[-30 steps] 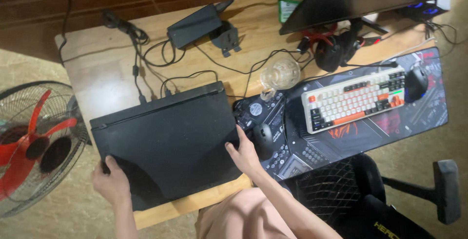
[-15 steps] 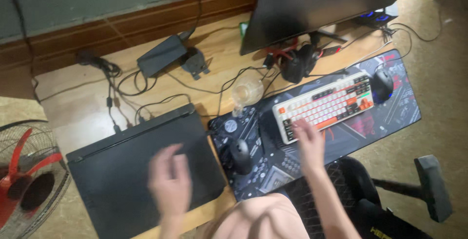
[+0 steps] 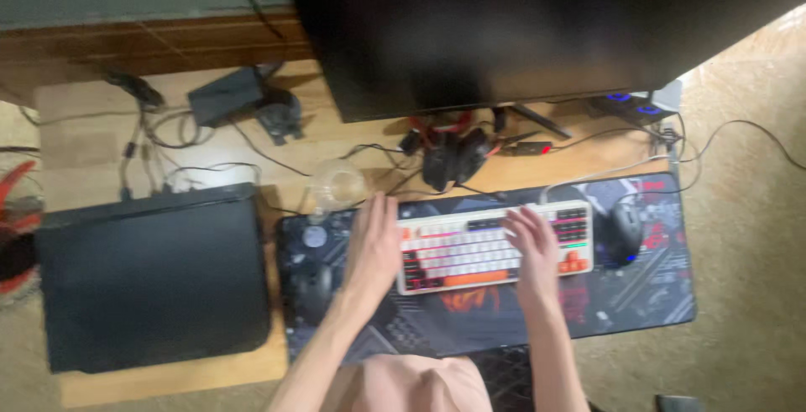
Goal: The person kneels by a computer tower on the floor and plugs cables into its rear ports, then sits at a desk and arranges the keyboard, mouse, and monitor. They connect cables to the monitor and a laptop, reposition the laptop, handle a headset, and press keys on the keyboard to test the setup.
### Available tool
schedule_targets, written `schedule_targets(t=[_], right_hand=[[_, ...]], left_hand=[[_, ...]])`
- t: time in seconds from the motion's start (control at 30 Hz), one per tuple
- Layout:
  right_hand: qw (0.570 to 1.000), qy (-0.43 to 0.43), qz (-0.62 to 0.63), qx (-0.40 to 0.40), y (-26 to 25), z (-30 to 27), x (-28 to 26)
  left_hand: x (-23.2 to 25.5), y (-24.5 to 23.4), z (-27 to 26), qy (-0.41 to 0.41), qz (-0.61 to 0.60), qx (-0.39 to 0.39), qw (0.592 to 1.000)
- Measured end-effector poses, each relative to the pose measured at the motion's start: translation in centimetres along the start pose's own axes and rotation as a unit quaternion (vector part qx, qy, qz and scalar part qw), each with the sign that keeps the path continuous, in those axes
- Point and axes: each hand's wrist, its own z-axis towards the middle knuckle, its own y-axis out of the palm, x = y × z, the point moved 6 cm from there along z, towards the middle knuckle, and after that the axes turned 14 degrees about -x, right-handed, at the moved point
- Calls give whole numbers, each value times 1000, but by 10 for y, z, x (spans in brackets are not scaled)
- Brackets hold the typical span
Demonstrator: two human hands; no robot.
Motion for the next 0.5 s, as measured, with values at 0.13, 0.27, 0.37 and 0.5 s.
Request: schedule_targets(t=[0.13, 0.27, 0.37, 0.5], right_hand=[[997, 21, 5, -69, 5, 31, 0], [994, 74, 11, -81, 9, 67, 15], [992, 88, 28, -90, 19, 97, 23], [987, 123, 30, -99, 29, 124, 23]], left_hand=[[-10, 44, 9, -73, -64, -28, 995], [-11, 70, 20, -186, -131, -90, 970], [3, 52, 36, -152, -98, 8, 984], [23, 37, 61, -118, -78, 91, 986]])
